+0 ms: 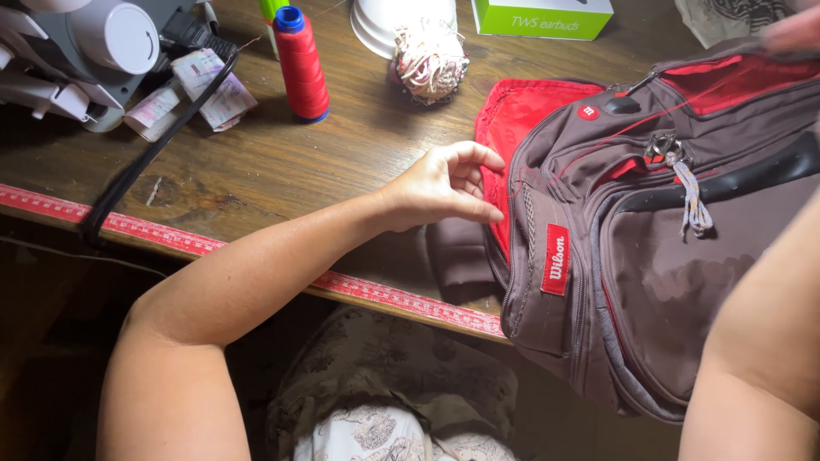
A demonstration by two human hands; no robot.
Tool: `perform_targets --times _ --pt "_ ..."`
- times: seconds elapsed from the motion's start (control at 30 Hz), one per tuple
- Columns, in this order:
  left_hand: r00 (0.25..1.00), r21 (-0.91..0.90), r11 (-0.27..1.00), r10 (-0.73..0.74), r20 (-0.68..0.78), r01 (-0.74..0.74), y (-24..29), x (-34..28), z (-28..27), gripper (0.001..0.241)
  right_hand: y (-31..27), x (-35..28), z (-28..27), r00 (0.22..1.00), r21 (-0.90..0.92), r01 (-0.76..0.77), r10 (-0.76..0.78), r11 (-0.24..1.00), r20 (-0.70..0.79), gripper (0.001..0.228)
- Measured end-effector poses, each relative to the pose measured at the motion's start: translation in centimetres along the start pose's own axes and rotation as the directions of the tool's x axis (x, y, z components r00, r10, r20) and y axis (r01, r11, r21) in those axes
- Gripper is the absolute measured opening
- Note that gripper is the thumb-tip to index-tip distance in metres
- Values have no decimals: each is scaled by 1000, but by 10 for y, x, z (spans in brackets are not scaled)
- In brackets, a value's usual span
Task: The person is sewing a red fabric lining into a brown backpack by hand using a needle and red thread. They pull the thread through the material and adjust the backpack's position on the wooden desk to continue the stitch along the edge.
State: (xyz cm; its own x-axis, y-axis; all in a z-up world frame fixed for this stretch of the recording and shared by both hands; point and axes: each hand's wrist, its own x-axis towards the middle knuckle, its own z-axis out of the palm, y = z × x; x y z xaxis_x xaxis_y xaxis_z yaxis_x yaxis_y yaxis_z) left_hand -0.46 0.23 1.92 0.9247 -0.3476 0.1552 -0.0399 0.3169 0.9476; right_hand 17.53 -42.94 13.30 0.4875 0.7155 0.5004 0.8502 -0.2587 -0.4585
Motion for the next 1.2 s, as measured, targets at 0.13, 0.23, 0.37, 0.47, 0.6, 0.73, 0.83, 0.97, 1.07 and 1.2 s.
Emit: perform_targets --times 0.13,0.23,0.37,0.47,0.6,0.73,0.83,0.97,1.07,1.2 --pt "999 30 999 -26 44 24 6 -4 1 68 -187 103 104 948 -218 237 -176 947 265 46" --pt "997 7 999 -38 64 37 13 -6 1 69 -187 106 144 889 -138 183 -104 973 446 21" --pt "995 -14 1000 -15 99 16 13 -5 0 69 -176 103 155 878 -189 250 -140 950 458 24" --pt "993 -77 997 -14 114 23 15 -7 1 67 -168 105 155 872 -162 249 -148 955 467 24" --pt "995 -62 998 -18 99 24 17 -8 1 66 -163 106 155 879 -130 218 -137 967 456 20" --pt "996 -48 999 -17 93 22 15 -7 1 65 -162 106 156 874 -132 222 -137 966 465 20" --pt "995 -66 998 -12 100 19 14 -7 1 65 -162 107 157 881 -97 185 -121 978 458 15" --pt "999 -80 996 51 16 -50 -11 -2 -2 77 -153 103 166 928 -51 79 -54 996 370 7" --pt "998 -83 995 53 16 -52 -11 -3 -2 76 -148 104 167 928 -41 56 -36 998 371 4" --pt "999 -86 995 49 20 -47 -8 0 -5 64 -152 104 169 927 -42 28 -10 999 374 3"
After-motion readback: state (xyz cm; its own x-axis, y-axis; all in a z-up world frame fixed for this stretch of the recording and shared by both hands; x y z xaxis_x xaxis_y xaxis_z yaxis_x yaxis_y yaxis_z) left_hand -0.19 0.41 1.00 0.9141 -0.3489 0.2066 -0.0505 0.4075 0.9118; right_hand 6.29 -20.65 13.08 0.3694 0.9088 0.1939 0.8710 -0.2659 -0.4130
